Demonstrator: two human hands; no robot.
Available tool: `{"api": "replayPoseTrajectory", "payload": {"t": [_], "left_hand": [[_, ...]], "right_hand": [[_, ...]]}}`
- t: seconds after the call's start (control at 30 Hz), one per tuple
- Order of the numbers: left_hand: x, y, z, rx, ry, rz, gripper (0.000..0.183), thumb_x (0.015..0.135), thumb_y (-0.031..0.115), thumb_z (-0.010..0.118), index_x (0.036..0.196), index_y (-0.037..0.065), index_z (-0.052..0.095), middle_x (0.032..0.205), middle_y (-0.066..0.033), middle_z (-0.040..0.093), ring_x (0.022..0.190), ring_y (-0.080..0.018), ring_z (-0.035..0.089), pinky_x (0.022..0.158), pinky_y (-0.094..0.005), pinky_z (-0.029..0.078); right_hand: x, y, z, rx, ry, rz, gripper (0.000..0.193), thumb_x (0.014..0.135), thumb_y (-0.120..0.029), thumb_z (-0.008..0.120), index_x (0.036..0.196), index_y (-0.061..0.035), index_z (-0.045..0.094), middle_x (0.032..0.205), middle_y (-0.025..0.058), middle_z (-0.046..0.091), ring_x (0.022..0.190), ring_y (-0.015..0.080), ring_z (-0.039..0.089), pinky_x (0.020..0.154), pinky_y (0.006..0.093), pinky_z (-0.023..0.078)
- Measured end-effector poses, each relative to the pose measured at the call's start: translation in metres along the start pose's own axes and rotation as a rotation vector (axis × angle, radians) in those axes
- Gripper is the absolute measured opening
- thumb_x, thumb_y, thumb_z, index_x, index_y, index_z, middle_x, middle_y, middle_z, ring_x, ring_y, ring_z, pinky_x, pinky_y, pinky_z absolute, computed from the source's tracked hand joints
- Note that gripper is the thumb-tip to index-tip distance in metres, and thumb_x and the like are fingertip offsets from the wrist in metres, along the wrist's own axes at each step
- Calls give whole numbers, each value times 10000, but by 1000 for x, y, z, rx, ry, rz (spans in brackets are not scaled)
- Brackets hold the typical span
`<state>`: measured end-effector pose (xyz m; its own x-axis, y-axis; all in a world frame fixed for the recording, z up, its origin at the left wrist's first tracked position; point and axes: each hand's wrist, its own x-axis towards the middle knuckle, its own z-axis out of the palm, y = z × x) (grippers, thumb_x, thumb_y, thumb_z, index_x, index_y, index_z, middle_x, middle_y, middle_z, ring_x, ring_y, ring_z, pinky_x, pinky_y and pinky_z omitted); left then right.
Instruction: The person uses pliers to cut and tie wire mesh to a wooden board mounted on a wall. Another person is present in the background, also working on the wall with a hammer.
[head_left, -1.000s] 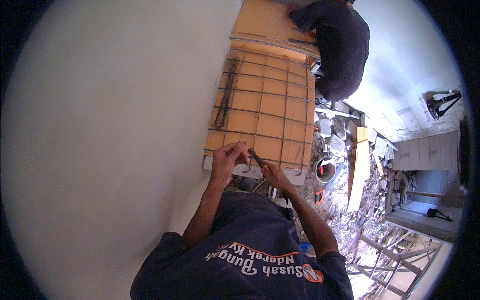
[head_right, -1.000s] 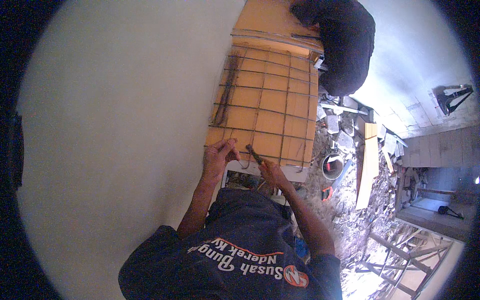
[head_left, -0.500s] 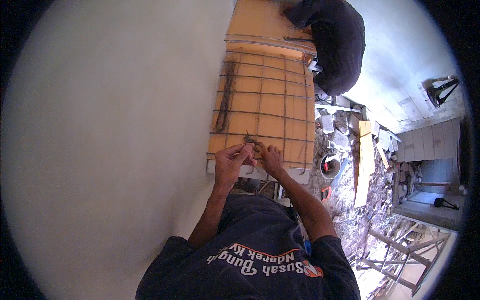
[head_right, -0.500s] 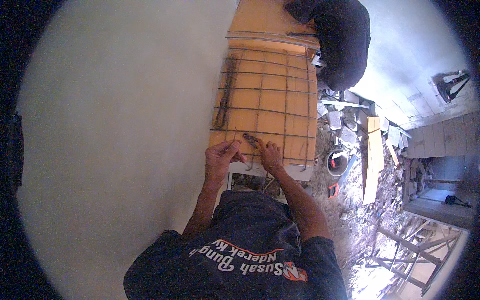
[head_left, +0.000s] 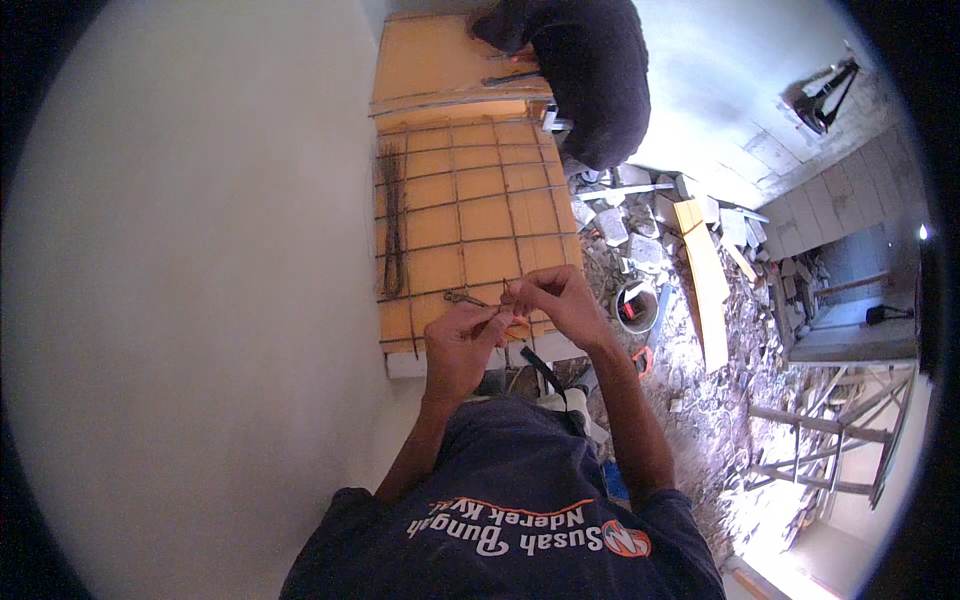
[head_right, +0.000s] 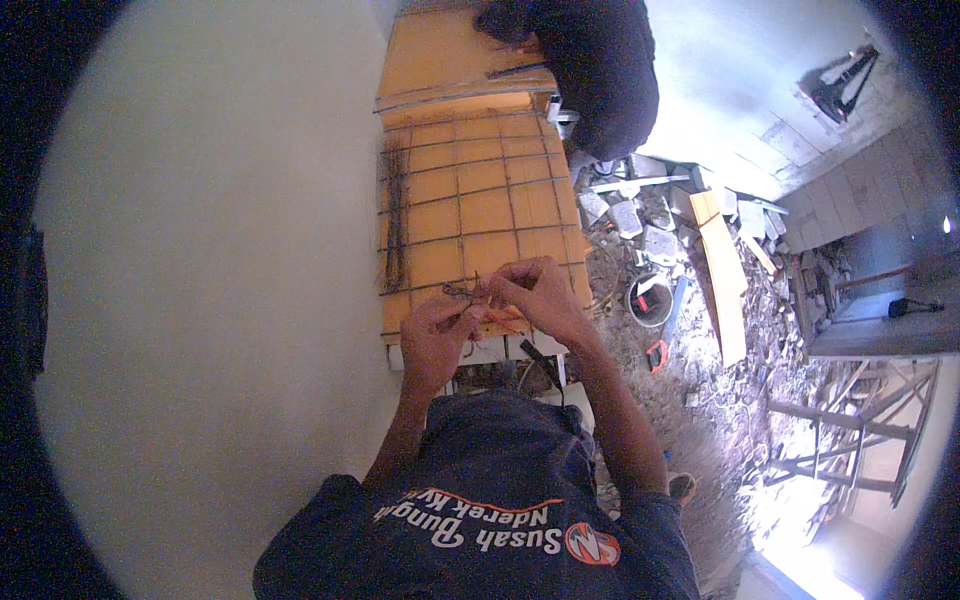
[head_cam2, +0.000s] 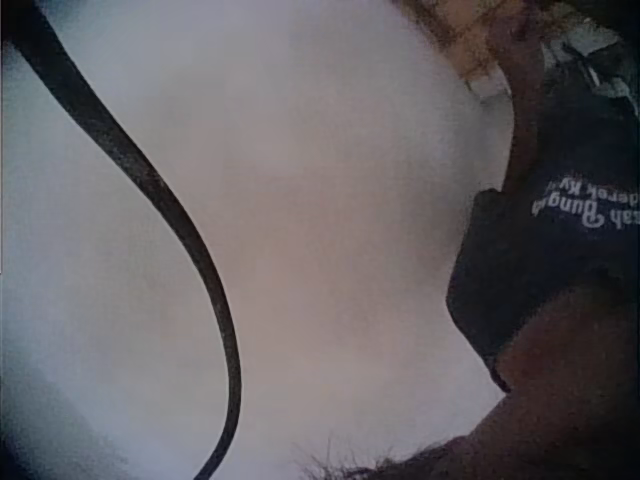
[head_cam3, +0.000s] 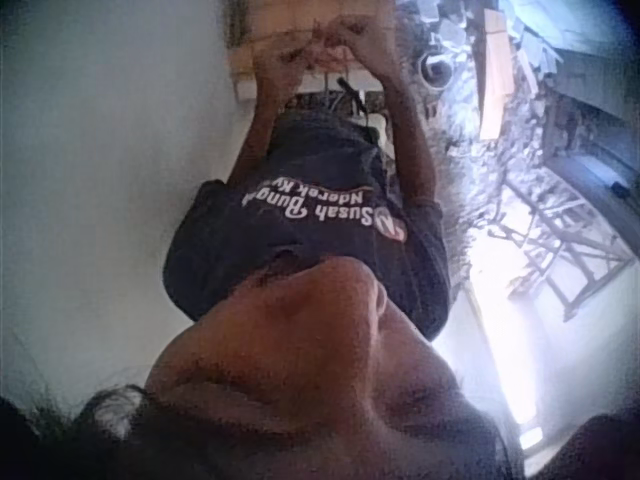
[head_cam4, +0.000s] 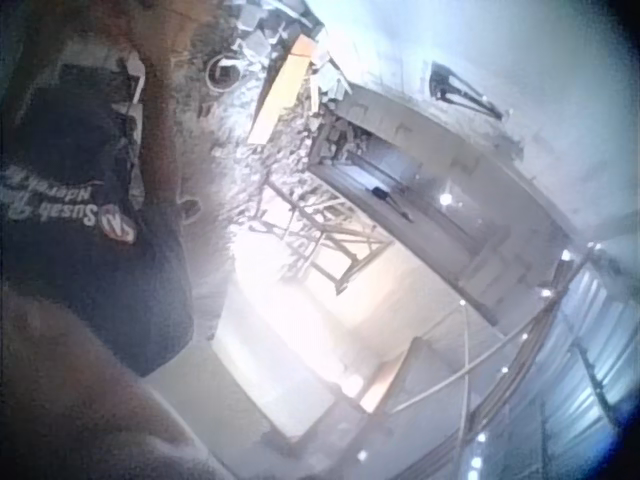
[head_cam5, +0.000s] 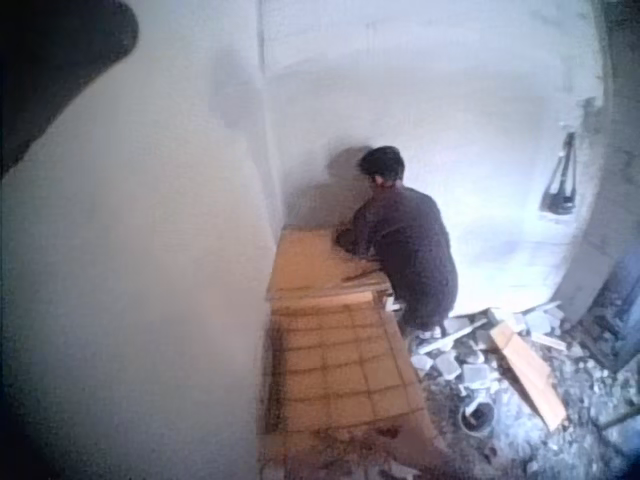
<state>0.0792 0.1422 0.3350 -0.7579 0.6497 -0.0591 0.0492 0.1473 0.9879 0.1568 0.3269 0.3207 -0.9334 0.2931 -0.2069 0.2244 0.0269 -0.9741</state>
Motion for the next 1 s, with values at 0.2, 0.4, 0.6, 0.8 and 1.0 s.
{"api": "replayPoseTrajectory", "payload": {"t": [0.2,0.4,0.6,0.8,1.0], "left_hand": [[-2,8,22,-268,-98,-40,215,983,132,658,1030,-72,708,857,-87,710,651,-114,629,587,-267,519],[0,14,29,-454,-252,-164,228,993,158,646,966,-62,699,742,-64,670,574,-105,578,533,-261,474],[10,-2,23,-831,-546,-444,267,990,209,654,1074,-45,656,693,-47,638,582,-138,595,561,-277,488],[31,9,25,-731,-216,-199,250,991,209,649,1119,-6,630,759,-54,664,682,-171,669,702,-335,577],[43,38,40,-875,34,99,183,990,137,644,1117,6,638,855,-87,686,832,-192,693,808,-322,584]], "right_hand": [[-26,-28,-22,12,2,-190,155,950,-132,692,925,20,706,842,46,706,788,102,651,716,274,527],[-44,-60,-57,-654,13,-611,126,878,-124,729,948,-26,694,872,47,679,812,209,669,759,349,533],[-38,-78,-82,-1218,-61,-971,256,816,-126,754,1047,-51,676,953,59,676,870,238,660,824,388,525],[-52,-72,-57,-612,359,-503,382,896,-146,733,1241,-35,614,994,95,692,942,212,679,846,374,552],[-53,-34,3,236,301,-231,360,948,-131,692,1280,-28,597,985,119,731,954,178,704,840,322,571]]}}
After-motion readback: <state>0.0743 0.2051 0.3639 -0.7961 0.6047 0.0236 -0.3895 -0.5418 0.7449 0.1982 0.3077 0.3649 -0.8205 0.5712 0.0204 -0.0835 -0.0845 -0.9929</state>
